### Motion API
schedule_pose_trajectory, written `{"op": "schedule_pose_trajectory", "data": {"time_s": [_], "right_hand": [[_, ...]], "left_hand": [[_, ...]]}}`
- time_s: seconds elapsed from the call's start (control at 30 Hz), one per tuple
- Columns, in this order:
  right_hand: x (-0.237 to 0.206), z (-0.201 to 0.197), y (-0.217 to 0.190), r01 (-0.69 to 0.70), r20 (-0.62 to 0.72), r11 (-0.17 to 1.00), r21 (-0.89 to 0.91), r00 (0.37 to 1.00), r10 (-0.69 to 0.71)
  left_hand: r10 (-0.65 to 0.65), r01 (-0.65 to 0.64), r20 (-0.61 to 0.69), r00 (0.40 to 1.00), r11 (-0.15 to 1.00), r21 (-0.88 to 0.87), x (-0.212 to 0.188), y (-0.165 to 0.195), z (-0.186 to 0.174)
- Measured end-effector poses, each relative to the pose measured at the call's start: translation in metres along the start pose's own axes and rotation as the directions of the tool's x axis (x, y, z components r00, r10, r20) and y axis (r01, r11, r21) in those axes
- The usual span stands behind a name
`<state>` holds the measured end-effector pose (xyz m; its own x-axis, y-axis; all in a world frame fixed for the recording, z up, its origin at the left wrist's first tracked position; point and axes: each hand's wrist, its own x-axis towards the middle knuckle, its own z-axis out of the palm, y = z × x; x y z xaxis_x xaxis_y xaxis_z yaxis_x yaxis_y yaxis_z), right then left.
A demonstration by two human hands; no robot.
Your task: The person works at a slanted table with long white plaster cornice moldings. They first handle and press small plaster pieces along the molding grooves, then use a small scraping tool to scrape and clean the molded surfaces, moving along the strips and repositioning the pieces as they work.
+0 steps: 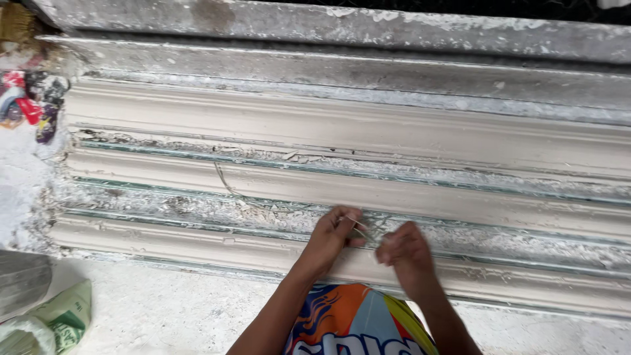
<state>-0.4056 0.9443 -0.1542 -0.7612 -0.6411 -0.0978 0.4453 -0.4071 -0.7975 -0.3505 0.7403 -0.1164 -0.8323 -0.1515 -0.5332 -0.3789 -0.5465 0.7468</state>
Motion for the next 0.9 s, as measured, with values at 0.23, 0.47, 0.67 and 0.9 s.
{"op": "schedule_pose_trajectory", "data": {"time_s": [0.23, 0.47, 0.67, 0.9], "right_hand": [[0.01, -0.013, 0.001, -0.103, -0.066, 0.983, 0.15, 0.991, 0.113], [0.007, 0.003, -0.007, 0.026, -0.064, 0.984, 0.177, 0.998, -0.015], [0.0, 0.013, 0.003, 0.064, -0.077, 0.992, -0.105, 0.994, -0.073], [-0.018, 0.02, 0.014, -0.056, -0.028, 0.871, -0.489, 0.998, 0.049]], "left_hand": [[0.164, -0.134, 0.586, 0.794, 0.986, -0.096, -0.042, 0.018, -0.005], [0.102, -0.219, 0.429, 0.898, 0.948, 0.233, -0.036, 0.02, 0.012], [0.22, -0.253, 0.142, 0.965, 0.925, 0.284, -0.001, -0.001, 0.008], [0.668, -0.487, -0.121, 0.734, 0.642, 0.593, 0.036, -0.022, -0.017]]}}
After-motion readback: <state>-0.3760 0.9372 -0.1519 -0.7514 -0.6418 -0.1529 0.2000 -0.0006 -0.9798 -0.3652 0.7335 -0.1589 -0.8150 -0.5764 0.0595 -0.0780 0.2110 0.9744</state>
